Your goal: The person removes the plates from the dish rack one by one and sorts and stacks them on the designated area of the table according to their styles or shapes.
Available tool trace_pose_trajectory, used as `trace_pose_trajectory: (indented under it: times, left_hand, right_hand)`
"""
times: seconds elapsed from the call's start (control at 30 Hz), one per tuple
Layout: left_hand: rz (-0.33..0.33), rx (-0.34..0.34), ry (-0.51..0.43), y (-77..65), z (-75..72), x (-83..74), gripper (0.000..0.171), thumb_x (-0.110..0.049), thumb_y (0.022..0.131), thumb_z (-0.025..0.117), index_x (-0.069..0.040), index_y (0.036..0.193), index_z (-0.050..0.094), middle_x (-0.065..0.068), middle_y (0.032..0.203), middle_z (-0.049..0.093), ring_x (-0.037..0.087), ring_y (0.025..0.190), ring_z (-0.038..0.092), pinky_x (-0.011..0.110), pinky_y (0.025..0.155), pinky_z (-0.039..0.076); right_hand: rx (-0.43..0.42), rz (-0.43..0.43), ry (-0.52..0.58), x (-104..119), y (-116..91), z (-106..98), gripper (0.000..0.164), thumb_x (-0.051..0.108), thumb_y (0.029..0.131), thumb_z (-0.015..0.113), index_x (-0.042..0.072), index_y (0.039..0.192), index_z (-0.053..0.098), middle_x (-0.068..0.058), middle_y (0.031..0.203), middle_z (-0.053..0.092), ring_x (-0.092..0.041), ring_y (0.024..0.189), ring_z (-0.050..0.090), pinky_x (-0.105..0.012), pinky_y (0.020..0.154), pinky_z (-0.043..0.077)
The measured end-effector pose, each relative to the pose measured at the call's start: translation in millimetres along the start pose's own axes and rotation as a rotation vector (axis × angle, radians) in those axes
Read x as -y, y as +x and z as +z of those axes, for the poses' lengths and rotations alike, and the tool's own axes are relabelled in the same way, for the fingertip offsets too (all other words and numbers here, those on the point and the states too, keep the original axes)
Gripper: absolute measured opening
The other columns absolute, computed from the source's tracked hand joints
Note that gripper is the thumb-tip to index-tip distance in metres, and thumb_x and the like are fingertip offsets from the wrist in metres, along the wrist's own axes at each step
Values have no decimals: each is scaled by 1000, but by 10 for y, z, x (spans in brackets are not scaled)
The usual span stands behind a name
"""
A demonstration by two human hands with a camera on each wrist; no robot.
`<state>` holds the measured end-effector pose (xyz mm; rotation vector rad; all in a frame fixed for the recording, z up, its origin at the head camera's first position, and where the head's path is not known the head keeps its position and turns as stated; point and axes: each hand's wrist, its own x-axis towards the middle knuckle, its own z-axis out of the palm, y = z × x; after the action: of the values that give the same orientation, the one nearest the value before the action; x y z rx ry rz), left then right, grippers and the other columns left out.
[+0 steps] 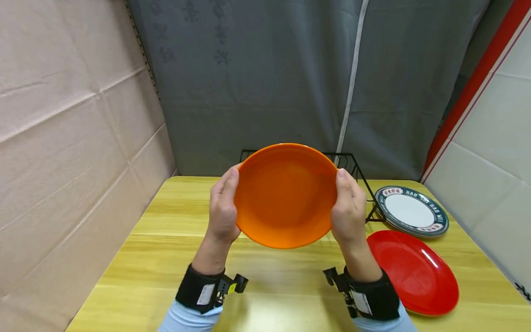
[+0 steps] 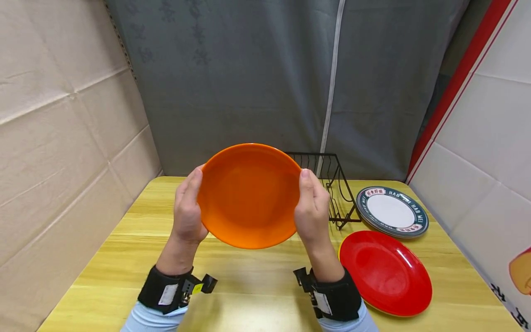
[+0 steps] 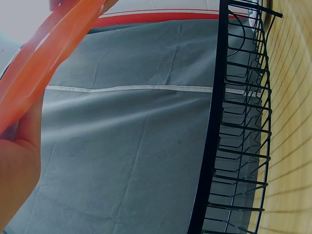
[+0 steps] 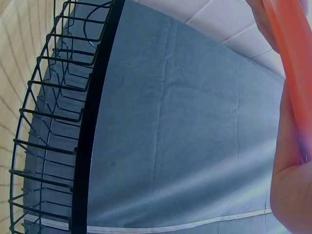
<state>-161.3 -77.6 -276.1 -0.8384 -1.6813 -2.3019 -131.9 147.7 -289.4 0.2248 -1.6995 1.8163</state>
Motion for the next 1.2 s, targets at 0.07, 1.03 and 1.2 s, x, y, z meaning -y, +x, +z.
trace_pose_trajectory:
  times: [0.07, 1.03, 1.2]
  left_hand:
    - [-2, 5, 5, 3, -3, 4, 37, -29, 116, 35, -31, 126, 70, -4, 127, 67, 22, 117, 57, 35, 93, 57]
    - [11, 23, 7, -17, 70, 31, 36, -28, 115, 36, -29, 127, 69, -3, 126, 65, 22, 114, 57, 37, 94, 53]
    - [14, 16, 15, -12, 68, 7, 36, -27, 115, 36, -30, 127, 69, -2, 125, 66, 22, 113, 57, 36, 94, 53]
  right_hand:
    - [-6, -8, -15, 1, -4, 9, 44, 34, 115, 42, 1, 119, 70, -2, 102, 71, -23, 88, 62, -22, 72, 59]
    - [-68, -48, -42, 101, -56, -14, 40, 26, 114, 46, -5, 101, 67, -2, 84, 59, -21, 77, 56, -21, 65, 53]
    - [-64, -43, -33, 109, -42, 3, 39, 27, 114, 47, -3, 101, 68, -2, 84, 60, -21, 78, 56, -21, 65, 53]
